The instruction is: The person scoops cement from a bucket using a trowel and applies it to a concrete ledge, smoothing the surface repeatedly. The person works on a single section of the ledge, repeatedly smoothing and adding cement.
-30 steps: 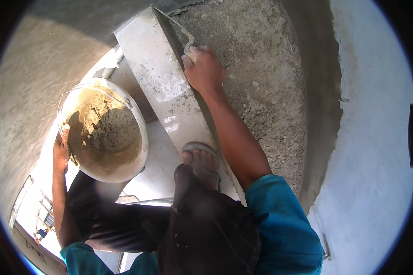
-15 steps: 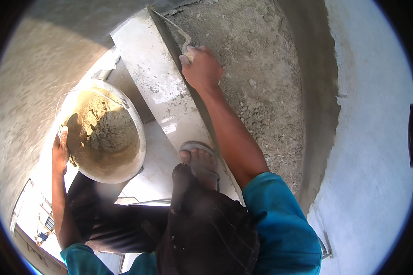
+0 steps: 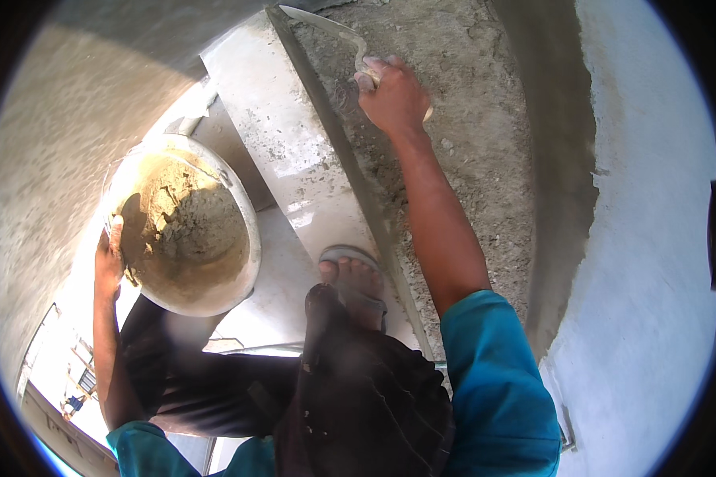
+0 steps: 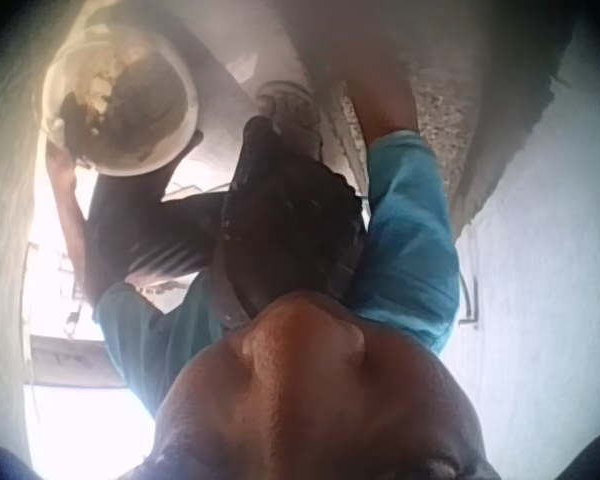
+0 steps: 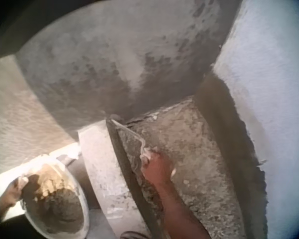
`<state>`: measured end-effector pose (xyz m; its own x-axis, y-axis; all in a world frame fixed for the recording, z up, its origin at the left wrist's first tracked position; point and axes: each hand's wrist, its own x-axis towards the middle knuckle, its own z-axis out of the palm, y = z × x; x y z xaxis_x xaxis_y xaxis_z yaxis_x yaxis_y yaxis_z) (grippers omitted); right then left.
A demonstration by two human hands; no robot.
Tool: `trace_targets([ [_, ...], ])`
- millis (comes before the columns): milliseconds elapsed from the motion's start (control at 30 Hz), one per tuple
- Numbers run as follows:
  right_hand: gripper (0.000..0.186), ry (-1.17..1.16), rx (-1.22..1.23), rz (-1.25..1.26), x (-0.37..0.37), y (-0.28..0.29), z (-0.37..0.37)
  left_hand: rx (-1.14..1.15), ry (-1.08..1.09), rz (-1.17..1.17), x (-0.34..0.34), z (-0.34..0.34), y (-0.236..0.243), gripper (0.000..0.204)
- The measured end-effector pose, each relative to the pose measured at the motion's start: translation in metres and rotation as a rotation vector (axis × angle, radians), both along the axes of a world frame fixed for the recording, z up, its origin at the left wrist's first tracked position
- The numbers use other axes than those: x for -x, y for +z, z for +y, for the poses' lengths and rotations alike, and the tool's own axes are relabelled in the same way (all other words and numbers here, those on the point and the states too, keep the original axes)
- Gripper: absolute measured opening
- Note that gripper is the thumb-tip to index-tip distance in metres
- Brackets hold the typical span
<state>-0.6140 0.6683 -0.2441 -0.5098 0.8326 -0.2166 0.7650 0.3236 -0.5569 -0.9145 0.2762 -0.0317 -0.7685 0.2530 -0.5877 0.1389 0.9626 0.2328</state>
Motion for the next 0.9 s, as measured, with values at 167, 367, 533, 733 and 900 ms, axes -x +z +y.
trace_targets([
  [167, 0.033, 0.134, -0.221, -0.021, -0.007, -0.012, 0.039, 0.011, 0.035, 0.014, -0.002, 0.002, -0.002, 0.080],
  [367, 0.035, 0.187, -0.157, -0.012, -0.009, 0.000, 0.050, 0.040, 0.021, -0.001, -0.004, 0.005, 0.002, 0.081],
  [533, 0.038, 0.120, 0.005, 0.003, -0.005, 0.004, 0.036, 0.025, 0.019, 0.002, 0.004, -0.005, -0.002, 0.080],
  [733, 0.036, 0.111, -0.048, -0.020, -0.006, -0.011, 0.020, -0.017, 0.032, -0.034, 0.006, -0.007, -0.004, 0.080],
  [900, 0.034, 0.124, -0.055, -0.018, -0.001, -0.007, 0.013, 0.007, 0.047, -0.044, 0.012, -0.014, -0.005, 0.080],
])
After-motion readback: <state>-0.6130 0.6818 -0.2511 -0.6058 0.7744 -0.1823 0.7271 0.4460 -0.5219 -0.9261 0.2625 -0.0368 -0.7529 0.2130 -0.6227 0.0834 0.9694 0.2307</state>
